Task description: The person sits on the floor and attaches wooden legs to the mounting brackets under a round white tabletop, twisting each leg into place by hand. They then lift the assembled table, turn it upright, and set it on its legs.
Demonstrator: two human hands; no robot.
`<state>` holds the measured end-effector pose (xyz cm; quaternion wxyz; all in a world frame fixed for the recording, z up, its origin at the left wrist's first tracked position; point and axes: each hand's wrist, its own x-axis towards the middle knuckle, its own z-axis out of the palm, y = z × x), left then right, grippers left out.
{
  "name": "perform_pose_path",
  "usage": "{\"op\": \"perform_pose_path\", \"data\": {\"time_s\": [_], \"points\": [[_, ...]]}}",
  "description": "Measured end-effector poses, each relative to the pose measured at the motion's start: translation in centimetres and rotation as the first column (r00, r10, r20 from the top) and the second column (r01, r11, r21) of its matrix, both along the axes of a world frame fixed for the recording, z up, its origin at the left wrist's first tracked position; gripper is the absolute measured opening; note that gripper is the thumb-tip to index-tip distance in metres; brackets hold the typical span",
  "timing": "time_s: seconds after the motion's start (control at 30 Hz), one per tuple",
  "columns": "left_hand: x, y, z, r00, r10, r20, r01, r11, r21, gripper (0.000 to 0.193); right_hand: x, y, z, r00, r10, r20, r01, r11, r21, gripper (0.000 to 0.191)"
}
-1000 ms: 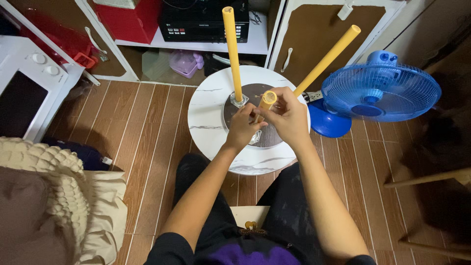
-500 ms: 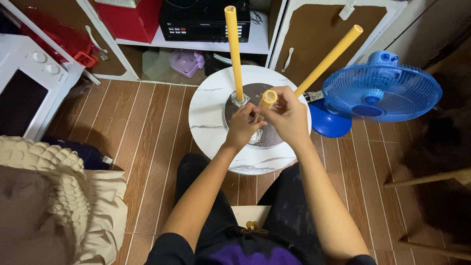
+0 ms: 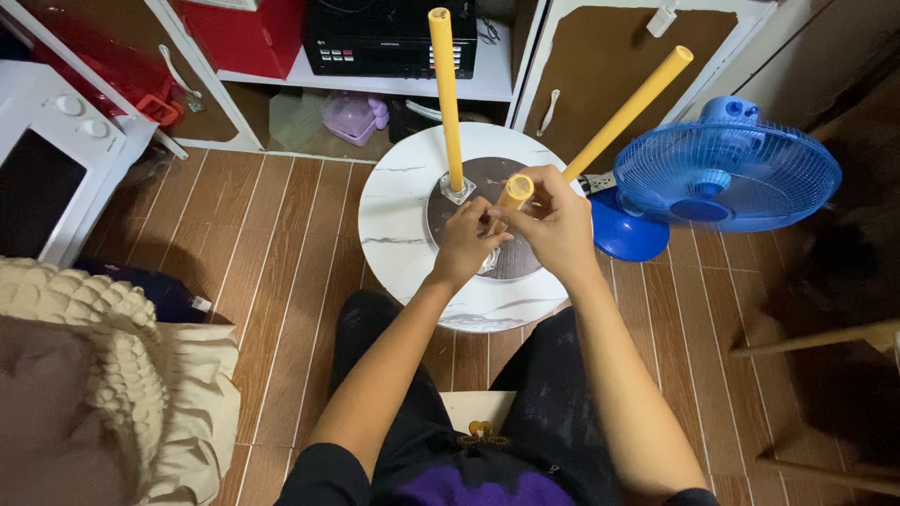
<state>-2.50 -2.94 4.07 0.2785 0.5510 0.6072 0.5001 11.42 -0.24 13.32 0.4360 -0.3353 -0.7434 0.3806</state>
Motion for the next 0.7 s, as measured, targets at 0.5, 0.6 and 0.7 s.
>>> {"op": "perform_pose_path", "data": {"time_s": [0.5,0.6,0.7], "points": [[-0.6,1.0,-3.0,0.995,-0.096,0.028,0.09,0.982,0.166,0.037,1.9,1.2,1.4,0.94,0.34,-0.029,-0.341,0.937,-0.073,0.055],[-0.6,1.0,-3.4,0.997,-0.072,-0.037,0.076,0.989,0.125,0.043,2.1,1.3,0.9,0.958,0.282,-0.056,-0.286,0.954,-0.094,0.047],[-0.3,0.7,-2.9,0.992,-0.123,0.016,0.12,0.985,0.124,0.046,2.0,1.2,0.4,0.981,0.189,-0.04,-0.192,0.978,-0.077,0.04]]}}
